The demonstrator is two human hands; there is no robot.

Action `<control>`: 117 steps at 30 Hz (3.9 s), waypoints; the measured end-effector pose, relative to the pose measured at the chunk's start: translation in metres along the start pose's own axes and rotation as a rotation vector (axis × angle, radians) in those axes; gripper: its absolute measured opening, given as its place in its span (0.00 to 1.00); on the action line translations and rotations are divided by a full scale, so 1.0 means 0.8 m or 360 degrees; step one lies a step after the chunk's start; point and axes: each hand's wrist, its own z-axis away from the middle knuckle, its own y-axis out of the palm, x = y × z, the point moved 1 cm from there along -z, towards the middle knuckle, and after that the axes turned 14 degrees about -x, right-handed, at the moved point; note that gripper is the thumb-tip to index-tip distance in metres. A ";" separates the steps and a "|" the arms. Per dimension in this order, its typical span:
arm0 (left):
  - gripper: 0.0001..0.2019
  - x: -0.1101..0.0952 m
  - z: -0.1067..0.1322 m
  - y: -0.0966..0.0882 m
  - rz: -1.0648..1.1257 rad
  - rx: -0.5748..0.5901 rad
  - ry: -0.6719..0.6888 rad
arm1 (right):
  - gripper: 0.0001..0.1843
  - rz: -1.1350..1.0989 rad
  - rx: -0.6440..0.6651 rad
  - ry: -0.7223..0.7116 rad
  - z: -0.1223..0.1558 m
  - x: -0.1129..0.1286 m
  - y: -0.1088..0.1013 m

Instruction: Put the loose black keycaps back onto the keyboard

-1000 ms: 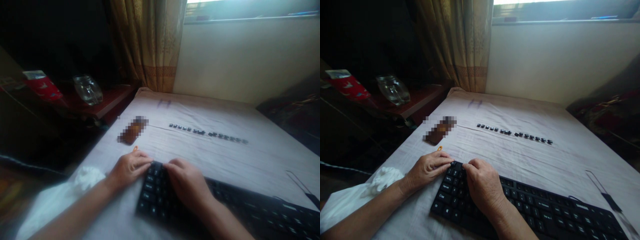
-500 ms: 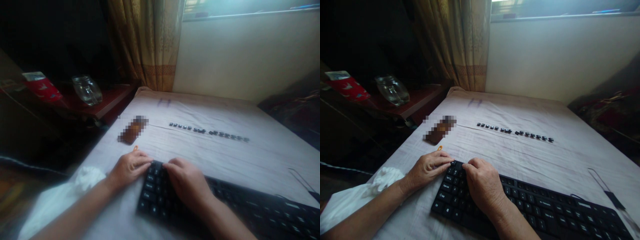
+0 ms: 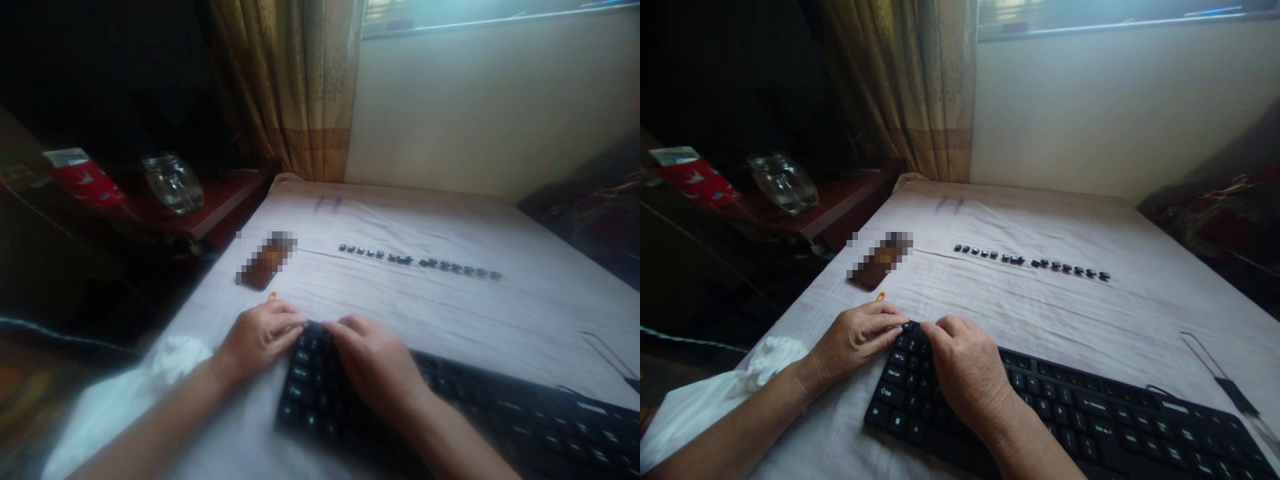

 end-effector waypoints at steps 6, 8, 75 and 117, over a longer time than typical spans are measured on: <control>0.10 -0.004 -0.001 -0.001 -0.0078 0.0002 0.0038 | 0.27 0.0168 0.0134 -0.0144 -0.008 0.015 0.001; 0.10 -0.002 -0.001 -0.001 -0.0083 -0.0008 0.0043 | 0.26 0.0206 0.0166 -0.0162 -0.009 0.017 0.002; 0.08 0.008 0.007 0.011 0.0158 -0.0127 -0.0142 | 0.18 0.0205 0.0207 -0.0019 -0.017 0.018 0.003; 0.16 0.005 0.016 0.001 0.0033 -0.0011 0.0091 | 0.09 0.0364 0.0511 0.0164 -0.060 0.040 0.005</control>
